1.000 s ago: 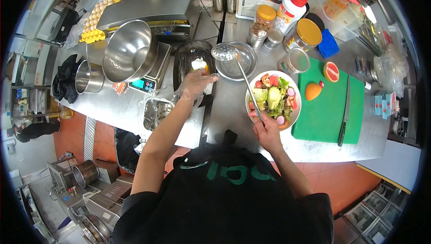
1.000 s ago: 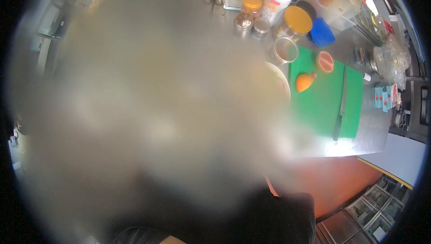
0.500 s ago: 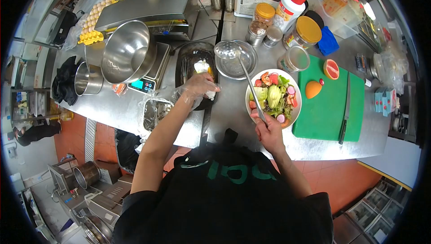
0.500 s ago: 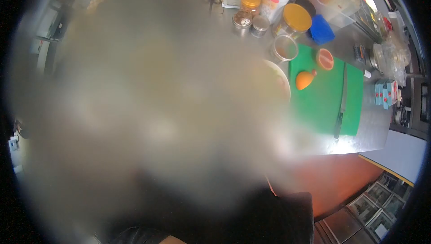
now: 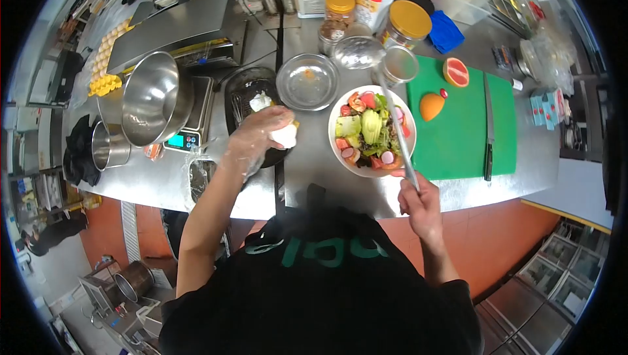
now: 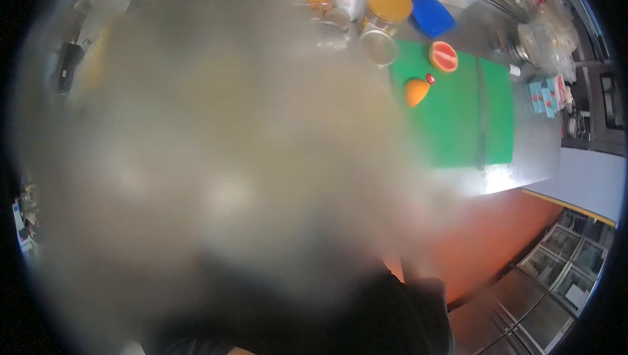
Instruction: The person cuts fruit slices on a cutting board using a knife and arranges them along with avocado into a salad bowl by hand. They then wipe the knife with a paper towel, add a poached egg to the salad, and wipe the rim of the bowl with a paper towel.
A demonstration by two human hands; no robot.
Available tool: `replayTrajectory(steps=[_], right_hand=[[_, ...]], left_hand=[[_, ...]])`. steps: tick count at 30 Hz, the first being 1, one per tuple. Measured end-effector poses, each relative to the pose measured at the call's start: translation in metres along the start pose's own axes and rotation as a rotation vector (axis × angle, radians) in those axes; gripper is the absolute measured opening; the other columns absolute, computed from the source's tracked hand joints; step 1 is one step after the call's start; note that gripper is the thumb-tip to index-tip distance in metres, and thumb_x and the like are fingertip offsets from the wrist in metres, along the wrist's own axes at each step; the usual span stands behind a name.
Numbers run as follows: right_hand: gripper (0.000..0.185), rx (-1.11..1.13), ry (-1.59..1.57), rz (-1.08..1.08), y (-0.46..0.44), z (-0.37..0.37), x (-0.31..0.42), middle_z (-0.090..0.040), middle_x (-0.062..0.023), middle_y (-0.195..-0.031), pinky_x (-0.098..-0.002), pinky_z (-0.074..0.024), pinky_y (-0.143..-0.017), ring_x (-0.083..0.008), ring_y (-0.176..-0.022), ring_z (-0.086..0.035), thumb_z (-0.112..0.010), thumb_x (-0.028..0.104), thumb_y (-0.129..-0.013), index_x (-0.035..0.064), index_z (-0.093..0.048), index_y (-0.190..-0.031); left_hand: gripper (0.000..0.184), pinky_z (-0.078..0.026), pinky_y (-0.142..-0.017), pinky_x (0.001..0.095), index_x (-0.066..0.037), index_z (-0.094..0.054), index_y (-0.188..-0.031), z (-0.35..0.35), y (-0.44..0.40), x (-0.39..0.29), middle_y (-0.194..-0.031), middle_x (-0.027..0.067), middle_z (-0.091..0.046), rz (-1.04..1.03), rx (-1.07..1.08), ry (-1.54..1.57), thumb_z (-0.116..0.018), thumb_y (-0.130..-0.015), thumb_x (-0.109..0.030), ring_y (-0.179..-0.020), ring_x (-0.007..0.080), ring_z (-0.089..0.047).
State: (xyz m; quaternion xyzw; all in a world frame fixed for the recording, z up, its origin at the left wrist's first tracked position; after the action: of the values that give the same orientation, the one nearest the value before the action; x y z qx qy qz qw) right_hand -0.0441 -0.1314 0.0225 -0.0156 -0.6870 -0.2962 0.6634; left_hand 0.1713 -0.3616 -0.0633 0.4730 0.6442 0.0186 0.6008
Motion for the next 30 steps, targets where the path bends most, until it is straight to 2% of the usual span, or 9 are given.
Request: replayTrajectory(steps=[2,3,4,6,10,17,20,27,30], right_hand=[[0.024,-0.056,0.023,0.034,0.012,0.019,0.005,-0.035,0.0054,-0.051,-0.0199,-0.0295,-0.042,-0.0035,-0.044,-0.032,-0.043,0.013,-0.094,0.0000,-0.058,-0.108],[0.024,-0.096,0.040,0.064,0.016,0.029,0.007,-0.035,0.0054,-0.051,-0.0198,-0.0293,-0.042,-0.0034,-0.044,-0.032,-0.044,0.013,-0.094,0.0002,-0.058,-0.108],[0.024,-0.137,0.057,0.091,0.021,0.038,0.007,-0.035,0.0054,-0.051,-0.0197,-0.0291,-0.042,-0.0034,-0.044,-0.033,-0.044,0.013,-0.094,0.0003,-0.058,-0.108],[0.024,-0.176,0.045,0.079,0.028,0.049,0.001,-0.036,0.0057,-0.051,-0.0196,-0.0292,-0.042,-0.0032,-0.044,-0.033,-0.044,0.013,-0.094,0.0002,-0.058,-0.109],[0.024,-0.224,-0.057,0.029,0.041,0.066,-0.019,-0.037,0.0058,-0.052,-0.0195,-0.0296,-0.042,-0.0031,-0.044,-0.033,-0.045,0.013,-0.094,-0.0005,-0.058,-0.108],[0.023,-0.212,-0.106,0.017,0.049,0.090,-0.034,-0.038,0.0051,-0.051,-0.0194,-0.0306,-0.043,-0.0029,-0.044,-0.034,-0.044,0.012,-0.094,-0.0014,-0.057,-0.107],[0.023,-0.200,-0.116,0.016,0.044,0.097,-0.033,-0.038,0.0049,-0.051,-0.0195,-0.0304,-0.043,-0.0029,-0.044,-0.034,-0.043,0.012,-0.094,-0.0014,-0.057,-0.107],[0.023,-0.153,-0.128,-0.013,0.029,0.105,-0.030,-0.038,0.0048,-0.052,-0.0191,-0.0296,-0.043,-0.0027,-0.045,-0.033,-0.044,0.012,-0.093,-0.0008,-0.057,-0.107],[0.024,-0.116,-0.132,-0.009,0.022,0.105,-0.030,-0.038,0.0047,-0.052,-0.0190,-0.0293,-0.043,-0.0027,-0.046,-0.034,-0.044,0.012,-0.093,-0.0005,-0.057,-0.108]], left_hand=[[0.044,-0.051,-0.060,0.0294,-0.004,-0.052,-0.115,-0.031,-0.002,0.000,-0.101,0.0052,-0.062,-0.063,-0.021,0.103,-0.069,-0.079,-0.023,-0.084,0.0153,-0.062],[0.039,-0.052,-0.062,0.0320,-0.005,-0.055,-0.112,-0.048,-0.007,0.001,-0.101,0.0046,-0.062,-0.032,-0.030,0.028,-0.068,-0.080,-0.022,-0.086,0.0155,-0.062],[0.035,-0.053,-0.062,0.0308,-0.005,-0.057,-0.109,-0.067,-0.010,0.003,-0.101,0.0045,-0.062,-0.033,-0.013,0.001,-0.068,-0.080,-0.020,-0.086,0.0153,-0.061],[0.031,-0.053,-0.061,0.0288,-0.005,-0.057,-0.107,-0.096,-0.022,0.017,-0.099,0.0043,-0.062,-0.100,0.080,0.222,-0.067,-0.080,-0.016,-0.086,0.0159,-0.061],[0.028,-0.053,-0.060,0.0270,-0.005,-0.057,-0.104,-0.135,-0.053,0.045,-0.097,0.0046,-0.061,-0.036,0.034,0.254,-0.068,-0.079,-0.012,-0.085,0.0168,-0.061],[0.018,-0.054,-0.059,0.0294,-0.002,-0.056,-0.096,-0.157,-0.074,0.064,-0.086,0.0087,-0.061,-0.247,-0.343,0.298,-0.063,-0.079,-0.001,-0.074,0.0185,-0.062],[0.017,-0.054,-0.057,0.0290,0.000,-0.056,-0.094,-0.168,-0.063,0.059,-0.085,0.0097,-0.060,-0.254,-0.417,0.259,-0.063,-0.078,0.000,-0.073,0.0183,-0.062],[0.020,-0.055,-0.057,0.0279,0.002,-0.056,-0.098,-0.191,-0.045,0.040,-0.088,0.0114,-0.061,-0.197,-0.476,0.122,-0.062,-0.078,0.001,-0.074,0.0189,-0.062],[0.023,-0.055,-0.058,0.0277,0.002,-0.056,-0.101,-0.190,-0.048,0.039,-0.091,0.0118,-0.060,-0.276,-0.426,-0.006,-0.062,-0.079,0.001,-0.077,0.0191,-0.062]])
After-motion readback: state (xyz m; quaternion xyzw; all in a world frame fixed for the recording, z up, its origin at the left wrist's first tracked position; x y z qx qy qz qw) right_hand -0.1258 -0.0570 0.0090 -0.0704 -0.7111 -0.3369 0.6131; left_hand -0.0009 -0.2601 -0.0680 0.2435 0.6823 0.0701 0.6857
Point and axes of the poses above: each hand's wrist, its own y-axis away from the middle knuckle, its own z-axis out of the back of the hand, x = y × z, the point moved 6 cm from there along -y, towards the middle knuckle
